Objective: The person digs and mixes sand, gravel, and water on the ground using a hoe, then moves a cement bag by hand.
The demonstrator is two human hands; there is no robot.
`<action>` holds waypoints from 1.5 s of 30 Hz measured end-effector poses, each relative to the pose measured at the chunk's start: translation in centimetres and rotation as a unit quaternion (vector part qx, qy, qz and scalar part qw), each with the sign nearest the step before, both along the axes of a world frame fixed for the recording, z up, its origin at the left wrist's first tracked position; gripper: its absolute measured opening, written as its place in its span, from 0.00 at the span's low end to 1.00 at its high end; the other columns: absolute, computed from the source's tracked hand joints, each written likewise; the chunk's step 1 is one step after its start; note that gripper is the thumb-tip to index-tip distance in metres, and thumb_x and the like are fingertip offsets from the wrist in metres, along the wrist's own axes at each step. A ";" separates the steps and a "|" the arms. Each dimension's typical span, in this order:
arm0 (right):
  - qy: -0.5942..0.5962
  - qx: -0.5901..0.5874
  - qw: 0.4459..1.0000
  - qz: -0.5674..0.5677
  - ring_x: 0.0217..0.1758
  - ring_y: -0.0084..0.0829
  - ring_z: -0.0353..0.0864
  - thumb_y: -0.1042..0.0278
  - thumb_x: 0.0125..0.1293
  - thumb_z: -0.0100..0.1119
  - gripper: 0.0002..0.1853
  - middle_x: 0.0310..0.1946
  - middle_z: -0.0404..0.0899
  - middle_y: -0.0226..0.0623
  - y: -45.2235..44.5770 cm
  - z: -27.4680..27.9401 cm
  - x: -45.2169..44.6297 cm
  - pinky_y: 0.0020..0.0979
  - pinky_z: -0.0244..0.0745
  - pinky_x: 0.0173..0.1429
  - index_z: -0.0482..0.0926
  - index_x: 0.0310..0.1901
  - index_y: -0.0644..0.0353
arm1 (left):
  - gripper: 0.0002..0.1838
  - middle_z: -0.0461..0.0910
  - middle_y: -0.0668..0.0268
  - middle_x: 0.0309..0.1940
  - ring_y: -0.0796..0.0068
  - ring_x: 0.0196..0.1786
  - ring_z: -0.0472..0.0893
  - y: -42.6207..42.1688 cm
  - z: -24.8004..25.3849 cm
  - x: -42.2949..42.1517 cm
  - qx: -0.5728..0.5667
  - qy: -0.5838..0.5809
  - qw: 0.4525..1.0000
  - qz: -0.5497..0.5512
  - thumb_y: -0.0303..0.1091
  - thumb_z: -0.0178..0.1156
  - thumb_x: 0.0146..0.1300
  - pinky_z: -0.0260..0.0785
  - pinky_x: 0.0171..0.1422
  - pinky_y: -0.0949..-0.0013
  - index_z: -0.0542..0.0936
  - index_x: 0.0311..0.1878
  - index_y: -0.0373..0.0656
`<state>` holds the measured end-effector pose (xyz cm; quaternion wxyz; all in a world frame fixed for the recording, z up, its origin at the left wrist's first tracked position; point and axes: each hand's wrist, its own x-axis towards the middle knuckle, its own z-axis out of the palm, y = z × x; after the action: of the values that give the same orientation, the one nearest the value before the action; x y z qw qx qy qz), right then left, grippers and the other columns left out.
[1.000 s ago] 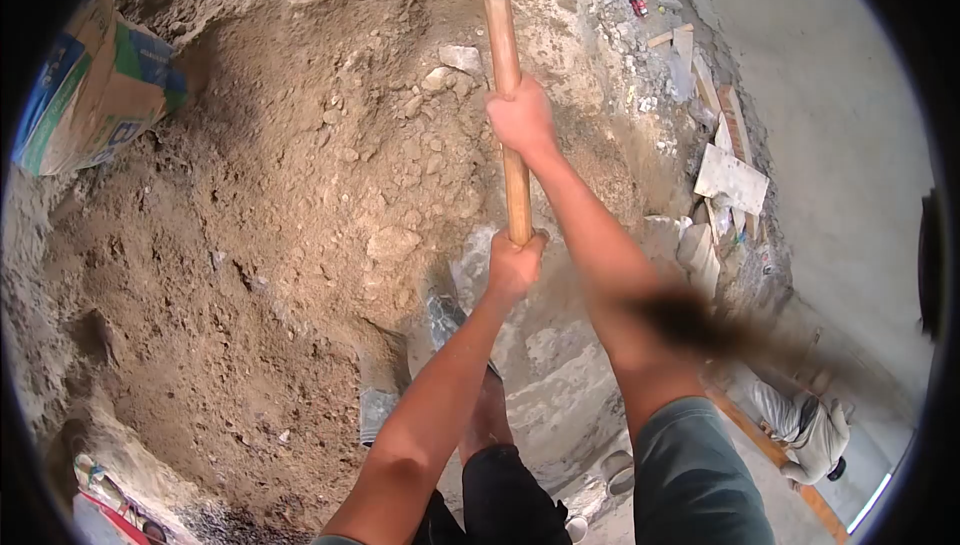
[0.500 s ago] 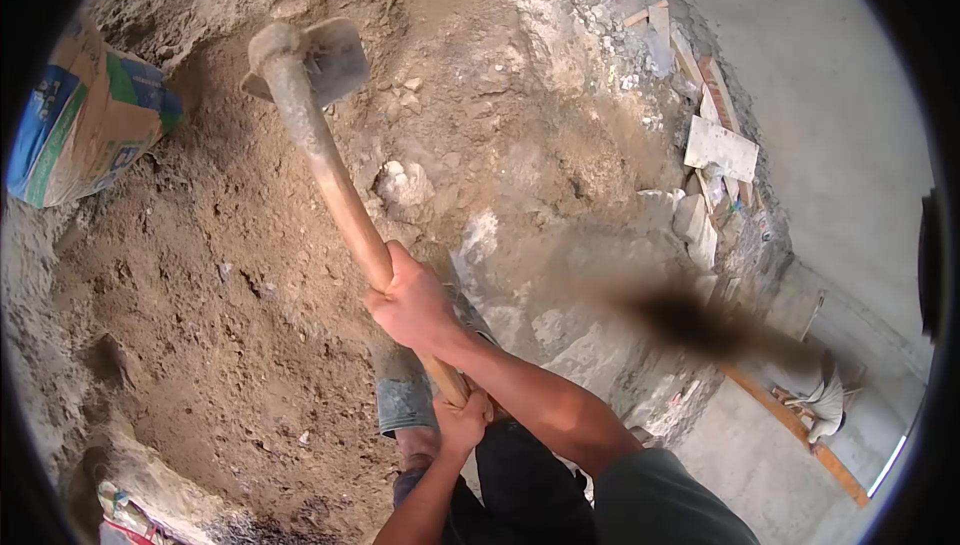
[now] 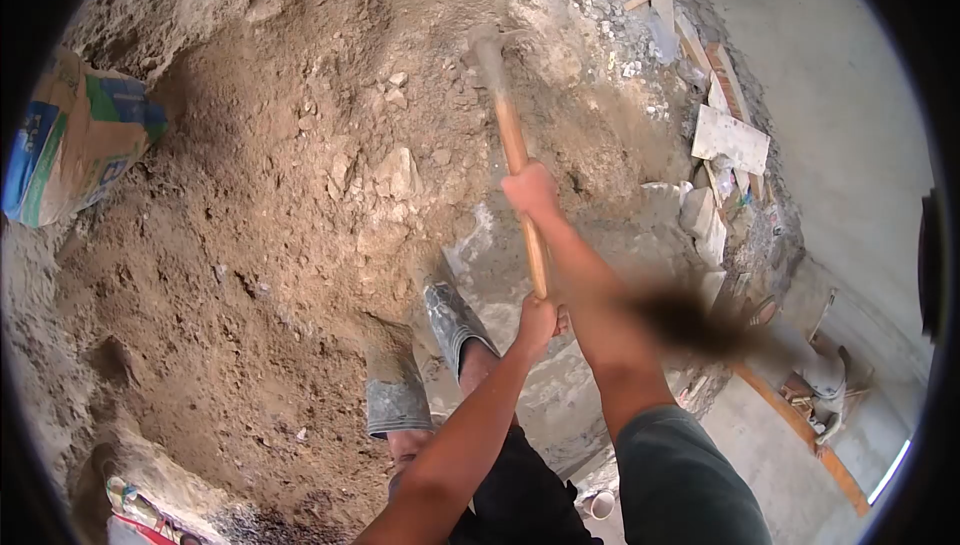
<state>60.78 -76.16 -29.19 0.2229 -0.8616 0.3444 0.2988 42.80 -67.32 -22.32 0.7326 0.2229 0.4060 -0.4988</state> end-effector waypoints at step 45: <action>-0.029 0.429 0.756 -0.493 0.19 0.26 0.72 0.79 0.60 0.58 0.07 0.20 0.69 0.30 27.2 14.2 -20.5 0.31 0.70 0.23 0.69 0.33 0.58 | 0.14 0.82 0.44 0.28 0.43 0.37 0.85 33.1 15.1 -14.7 0.349 -0.268 0.827 -0.350 0.35 0.66 0.56 0.77 0.42 0.54 0.81 0.41 0.34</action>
<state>40.26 -49.00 -14.98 0.6958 -0.3946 0.5505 0.2387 28.14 -34.23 -7.22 0.4623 0.7161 0.2353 -0.4670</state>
